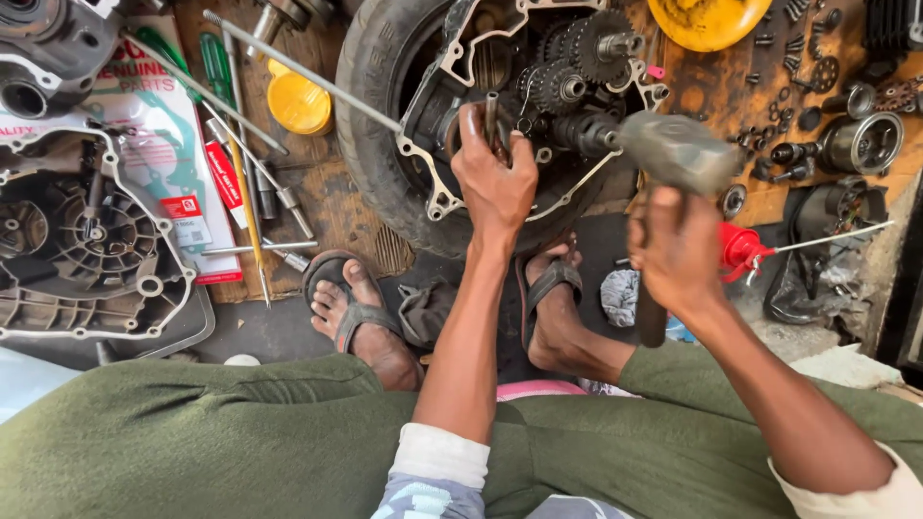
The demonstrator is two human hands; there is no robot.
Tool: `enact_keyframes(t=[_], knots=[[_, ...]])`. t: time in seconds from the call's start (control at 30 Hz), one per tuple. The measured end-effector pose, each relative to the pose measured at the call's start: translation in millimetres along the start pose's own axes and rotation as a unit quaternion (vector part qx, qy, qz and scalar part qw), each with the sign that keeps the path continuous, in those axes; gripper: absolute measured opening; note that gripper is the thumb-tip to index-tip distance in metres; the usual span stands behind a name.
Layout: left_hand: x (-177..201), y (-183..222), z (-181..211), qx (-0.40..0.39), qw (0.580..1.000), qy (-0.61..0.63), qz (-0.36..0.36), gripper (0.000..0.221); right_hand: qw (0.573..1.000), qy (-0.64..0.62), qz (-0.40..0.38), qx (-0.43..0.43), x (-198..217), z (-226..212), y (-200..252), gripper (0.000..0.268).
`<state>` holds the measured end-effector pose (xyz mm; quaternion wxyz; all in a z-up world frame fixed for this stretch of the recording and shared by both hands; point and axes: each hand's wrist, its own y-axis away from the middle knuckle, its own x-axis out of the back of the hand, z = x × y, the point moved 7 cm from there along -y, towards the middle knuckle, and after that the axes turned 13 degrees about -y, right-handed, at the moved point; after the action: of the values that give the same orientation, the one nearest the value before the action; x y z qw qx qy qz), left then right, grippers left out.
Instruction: Disassembling and assembling internal gears and shafts of a motorcycle engine.
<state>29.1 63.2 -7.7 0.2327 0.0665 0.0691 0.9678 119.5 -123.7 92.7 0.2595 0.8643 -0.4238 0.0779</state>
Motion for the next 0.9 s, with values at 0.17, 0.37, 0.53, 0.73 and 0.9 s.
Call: enact_keyframes(t=[0.17,0.37,0.53,0.73,0.9], knots=[[-1.2,-2.0,-1.8,0.035,0.999,-0.014,-0.014,0.020,0.996,-0.031,-0.001,-0.085,-7.2,-15.9,-7.4,0.055],[4.9,-7.1,-3.0,0.053,0.998,-0.013,0.010,0.023,0.996,-0.078,0.032,-0.017,2.9,-24.8,14.9,0.053],[8.1,-9.0,-10.2,0.066,0.997,0.022,0.037,0.021,0.994,-0.057,0.064,0.066,-10.9,-11.4,20.8,0.057],[13.2,-14.2,-8.8,0.077,0.996,0.043,0.027,0.024,0.994,-0.020,0.102,-0.031,-31.5,-10.1,-0.1,0.056],[12.9,-19.4,-13.9,0.104,0.993,0.057,0.023,0.024,0.989,-0.083,0.114,-0.052,-4.1,7.1,13.7,0.052]])
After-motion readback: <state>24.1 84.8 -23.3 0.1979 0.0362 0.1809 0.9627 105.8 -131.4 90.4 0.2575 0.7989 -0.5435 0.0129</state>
